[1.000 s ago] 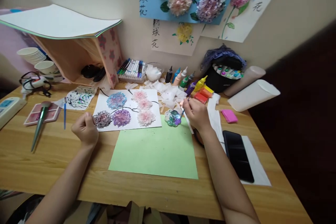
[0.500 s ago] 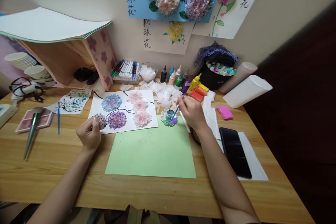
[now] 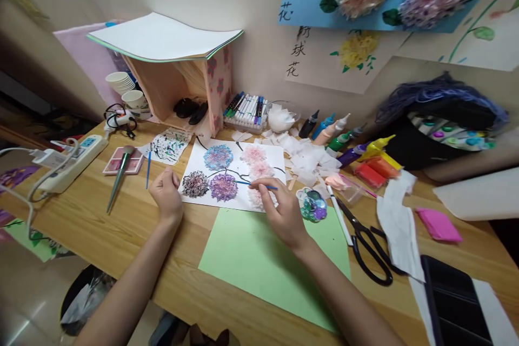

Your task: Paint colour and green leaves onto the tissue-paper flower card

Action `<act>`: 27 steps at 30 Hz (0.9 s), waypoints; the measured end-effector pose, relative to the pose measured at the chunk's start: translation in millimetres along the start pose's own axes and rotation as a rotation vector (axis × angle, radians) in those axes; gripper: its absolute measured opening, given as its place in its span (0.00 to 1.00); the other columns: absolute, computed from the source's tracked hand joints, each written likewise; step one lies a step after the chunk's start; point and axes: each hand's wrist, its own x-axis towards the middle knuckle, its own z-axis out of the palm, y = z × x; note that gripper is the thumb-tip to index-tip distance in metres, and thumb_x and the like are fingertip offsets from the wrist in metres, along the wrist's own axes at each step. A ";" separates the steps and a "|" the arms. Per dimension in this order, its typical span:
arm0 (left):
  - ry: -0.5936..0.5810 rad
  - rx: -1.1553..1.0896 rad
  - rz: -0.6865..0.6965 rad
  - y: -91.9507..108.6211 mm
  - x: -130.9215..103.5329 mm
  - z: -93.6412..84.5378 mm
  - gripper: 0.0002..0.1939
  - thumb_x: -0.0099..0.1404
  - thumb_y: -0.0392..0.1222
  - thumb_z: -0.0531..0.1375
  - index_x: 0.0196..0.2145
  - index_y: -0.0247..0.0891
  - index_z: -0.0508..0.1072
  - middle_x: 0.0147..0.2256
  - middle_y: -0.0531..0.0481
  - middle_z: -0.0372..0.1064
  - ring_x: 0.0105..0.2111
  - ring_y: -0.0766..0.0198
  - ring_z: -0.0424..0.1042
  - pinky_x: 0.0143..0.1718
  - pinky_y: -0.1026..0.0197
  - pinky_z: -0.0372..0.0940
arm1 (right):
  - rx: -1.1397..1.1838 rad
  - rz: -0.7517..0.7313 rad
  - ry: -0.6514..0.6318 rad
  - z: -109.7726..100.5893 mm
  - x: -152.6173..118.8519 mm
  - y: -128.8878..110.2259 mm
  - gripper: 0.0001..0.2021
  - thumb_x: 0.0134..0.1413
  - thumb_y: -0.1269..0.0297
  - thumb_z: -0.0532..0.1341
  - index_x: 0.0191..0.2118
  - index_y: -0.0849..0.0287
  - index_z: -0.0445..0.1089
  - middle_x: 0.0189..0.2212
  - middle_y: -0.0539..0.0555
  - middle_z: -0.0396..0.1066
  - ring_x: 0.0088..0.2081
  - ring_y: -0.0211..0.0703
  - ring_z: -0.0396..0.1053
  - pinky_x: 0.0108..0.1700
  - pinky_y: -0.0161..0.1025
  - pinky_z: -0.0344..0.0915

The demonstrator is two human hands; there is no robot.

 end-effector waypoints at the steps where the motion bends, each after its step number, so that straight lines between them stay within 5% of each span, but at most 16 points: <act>1: -0.004 -0.005 0.000 0.3 -0.2 -0.1 0.21 0.63 0.43 0.52 0.13 0.38 0.54 0.14 0.57 0.49 0.17 0.71 0.49 0.21 0.64 0.47 | 0.002 0.002 0.006 2.7 0.6 0.7 0.09 0.61 0.64 0.52 0.39 0.56 0.69 0.35 0.54 0.73 0.39 0.43 0.71 0.42 0.41 0.67; 27: -0.031 0.005 0.020 3.2 -1.5 1.6 0.22 0.64 0.44 0.52 0.13 0.38 0.54 0.14 0.57 0.49 0.17 0.70 0.50 0.21 0.64 0.48 | 0.114 0.067 0.128 9.8 -1.0 -0.8 0.09 0.61 0.65 0.52 0.37 0.56 0.69 0.34 0.53 0.72 0.36 0.41 0.72 0.38 0.39 0.69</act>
